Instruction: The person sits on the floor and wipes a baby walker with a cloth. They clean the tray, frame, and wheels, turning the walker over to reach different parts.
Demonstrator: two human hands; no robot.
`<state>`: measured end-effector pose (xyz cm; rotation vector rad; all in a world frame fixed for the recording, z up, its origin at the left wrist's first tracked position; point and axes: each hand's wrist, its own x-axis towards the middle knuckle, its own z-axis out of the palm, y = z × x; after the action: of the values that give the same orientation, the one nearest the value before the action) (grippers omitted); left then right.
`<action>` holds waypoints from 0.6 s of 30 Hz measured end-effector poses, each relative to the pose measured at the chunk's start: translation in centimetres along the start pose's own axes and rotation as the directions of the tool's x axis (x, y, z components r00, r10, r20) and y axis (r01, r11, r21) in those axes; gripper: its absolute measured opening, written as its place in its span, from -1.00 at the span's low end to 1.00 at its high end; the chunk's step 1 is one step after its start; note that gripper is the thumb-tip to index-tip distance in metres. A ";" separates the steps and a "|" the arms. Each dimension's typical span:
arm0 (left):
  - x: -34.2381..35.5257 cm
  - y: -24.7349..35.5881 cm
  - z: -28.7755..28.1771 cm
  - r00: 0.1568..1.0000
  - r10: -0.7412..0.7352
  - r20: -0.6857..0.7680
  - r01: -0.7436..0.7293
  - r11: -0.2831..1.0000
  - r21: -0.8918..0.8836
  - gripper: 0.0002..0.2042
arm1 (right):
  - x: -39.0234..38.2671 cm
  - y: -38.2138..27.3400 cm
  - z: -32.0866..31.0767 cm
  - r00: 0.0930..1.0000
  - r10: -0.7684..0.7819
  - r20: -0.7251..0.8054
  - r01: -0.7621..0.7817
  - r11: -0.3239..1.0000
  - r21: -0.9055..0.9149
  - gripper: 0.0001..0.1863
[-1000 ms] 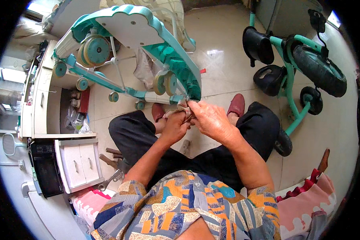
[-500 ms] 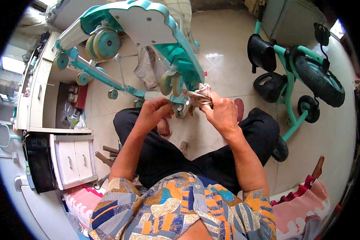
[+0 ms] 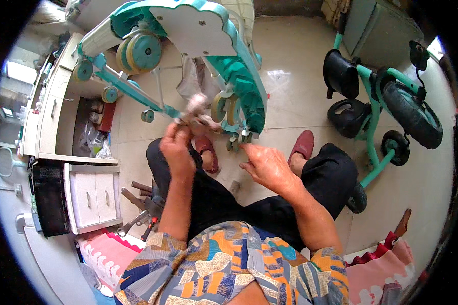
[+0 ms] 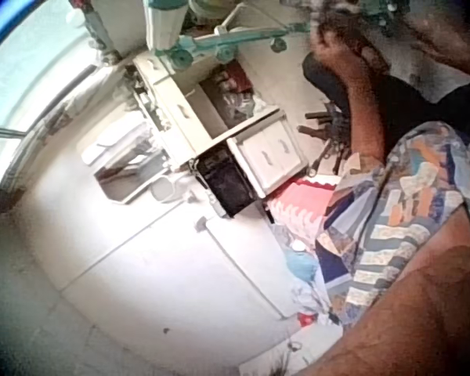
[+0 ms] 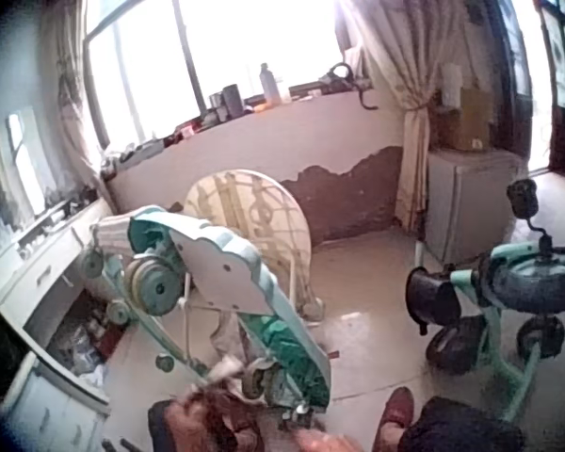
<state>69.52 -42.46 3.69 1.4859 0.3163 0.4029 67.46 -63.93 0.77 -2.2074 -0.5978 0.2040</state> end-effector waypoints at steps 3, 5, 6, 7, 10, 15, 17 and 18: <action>4.8 1.4 -0.1 0.986 0.123 0.109 -0.131 0.989 0.070 -0.70 | 0.1 0.1 0.3 1.000 -0.030 -0.001 0.029 0.985 -0.168 -0.75; 7.2 2.0 1.4 0.959 0.171 0.225 -0.195 0.977 0.089 -0.68 | 0.2 -0.2 0.5 0.998 -0.066 -0.019 0.059 0.968 -0.246 -0.85; 8.0 2.4 2.3 0.939 0.181 0.292 -0.218 0.971 0.100 -0.67 | 0.3 -0.1 0.6 0.996 -0.083 -0.013 0.077 0.964 -0.255 -0.87; 7.9 3.2 4.6 0.936 0.189 0.295 -0.178 0.982 -0.066 -0.77 | 0.3 0.1 0.9 0.995 -0.099 -0.003 0.094 0.959 -0.266 -0.89; 10.1 2.1 6.1 0.878 0.106 0.466 -0.117 0.993 -0.006 -0.83 | 0.2 0.4 1.2 0.992 -0.122 -0.020 0.111 0.950 -0.290 -0.92; 10.8 2.5 6.7 0.823 0.175 0.541 -0.289 0.948 0.134 -0.91 | 0.0 0.6 0.9 0.990 -0.135 -0.032 0.116 0.935 -0.336 -0.95; 9.8 1.6 7.1 0.846 0.229 0.481 -0.371 0.901 0.224 -0.91 | -0.2 0.5 0.9 0.990 -0.136 -0.027 0.119 0.934 -0.336 -0.95; 9.4 1.3 7.2 0.851 0.260 0.456 -0.409 0.873 0.265 -0.91 | -0.1 0.5 1.0 0.989 -0.148 -0.024 0.132 0.932 -0.338 -0.95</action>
<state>81.07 -44.68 5.85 1.9485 -0.2319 0.3134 67.20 -63.62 -0.26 -2.4750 -0.8087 -0.0313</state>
